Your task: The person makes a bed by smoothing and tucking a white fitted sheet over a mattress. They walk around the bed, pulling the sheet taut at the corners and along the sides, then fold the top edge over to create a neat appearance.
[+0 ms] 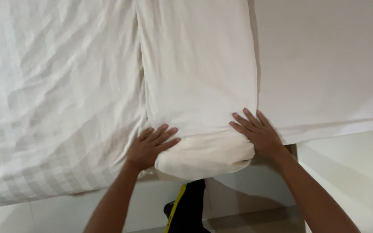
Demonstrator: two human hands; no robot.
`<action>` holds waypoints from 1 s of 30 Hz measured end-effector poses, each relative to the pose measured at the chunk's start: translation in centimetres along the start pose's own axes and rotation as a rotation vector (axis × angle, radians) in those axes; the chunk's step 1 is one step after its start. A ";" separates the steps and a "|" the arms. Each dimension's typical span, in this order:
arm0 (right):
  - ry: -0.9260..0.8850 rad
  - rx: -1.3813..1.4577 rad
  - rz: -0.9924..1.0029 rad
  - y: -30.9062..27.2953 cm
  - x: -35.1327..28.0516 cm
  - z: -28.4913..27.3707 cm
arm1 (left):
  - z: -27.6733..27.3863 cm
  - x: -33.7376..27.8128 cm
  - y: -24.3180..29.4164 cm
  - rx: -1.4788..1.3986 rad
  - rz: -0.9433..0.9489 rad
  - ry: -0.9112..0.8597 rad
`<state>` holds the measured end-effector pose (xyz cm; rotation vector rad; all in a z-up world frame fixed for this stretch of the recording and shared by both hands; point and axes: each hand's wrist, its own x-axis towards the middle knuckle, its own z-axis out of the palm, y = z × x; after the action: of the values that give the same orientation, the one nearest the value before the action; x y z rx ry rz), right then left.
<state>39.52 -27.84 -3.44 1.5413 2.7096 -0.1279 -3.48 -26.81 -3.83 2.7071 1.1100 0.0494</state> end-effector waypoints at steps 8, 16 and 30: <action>-0.108 0.027 0.076 -0.2 0.1 1.1 | 1.7 0.2 -0.6 0.062 -0.001 0.064; -0.092 0.073 0.112 -0.9 -0.1 0.0 | 3.1 0.1 -1.1 0.041 0.029 0.117; 0.091 0.018 0.296 -2.8 -4.7 3.5 | 3.6 0.1 -2.3 0.020 0.086 0.115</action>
<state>39.43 -33.62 -6.51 1.9754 2.5104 -0.0778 -4.59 -25.83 -7.86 2.7999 1.0277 0.2107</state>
